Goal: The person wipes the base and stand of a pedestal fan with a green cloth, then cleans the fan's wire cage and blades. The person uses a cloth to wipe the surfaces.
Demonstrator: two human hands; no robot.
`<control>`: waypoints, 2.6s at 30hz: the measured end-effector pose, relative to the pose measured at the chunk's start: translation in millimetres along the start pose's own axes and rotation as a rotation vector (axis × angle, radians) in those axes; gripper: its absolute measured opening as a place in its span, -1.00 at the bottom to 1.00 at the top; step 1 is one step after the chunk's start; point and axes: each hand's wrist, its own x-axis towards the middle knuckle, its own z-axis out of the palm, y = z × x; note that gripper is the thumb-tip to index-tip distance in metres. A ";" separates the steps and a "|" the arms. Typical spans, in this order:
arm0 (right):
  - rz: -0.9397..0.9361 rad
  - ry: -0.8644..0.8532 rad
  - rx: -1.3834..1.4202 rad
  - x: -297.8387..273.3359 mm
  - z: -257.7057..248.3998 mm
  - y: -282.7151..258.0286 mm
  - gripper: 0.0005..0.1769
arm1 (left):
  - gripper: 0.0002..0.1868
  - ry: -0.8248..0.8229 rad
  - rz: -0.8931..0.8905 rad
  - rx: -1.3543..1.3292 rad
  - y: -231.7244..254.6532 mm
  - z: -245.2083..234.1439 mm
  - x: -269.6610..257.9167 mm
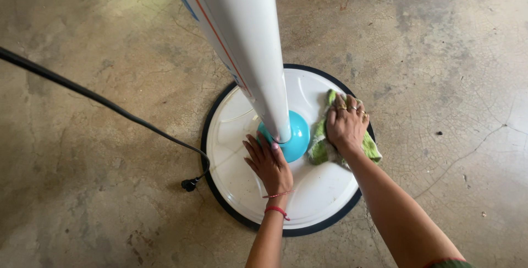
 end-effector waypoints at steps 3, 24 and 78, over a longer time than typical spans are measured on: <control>0.022 0.051 0.003 -30.1 -3.3 8.6 -0.31 | -0.24 -0.019 0.038 0.029 -5.1 -4.0 -8.0; -0.411 0.059 -0.100 -229.9 36.4 -92.9 -0.27 | -0.37 0.107 -0.080 -0.281 -83.1 -61.9 -43.5; -1.117 0.436 0.004 2.1 -523.0 -297.0 -0.39 | -0.53 0.293 0.825 0.385 352.6 -356.7 145.1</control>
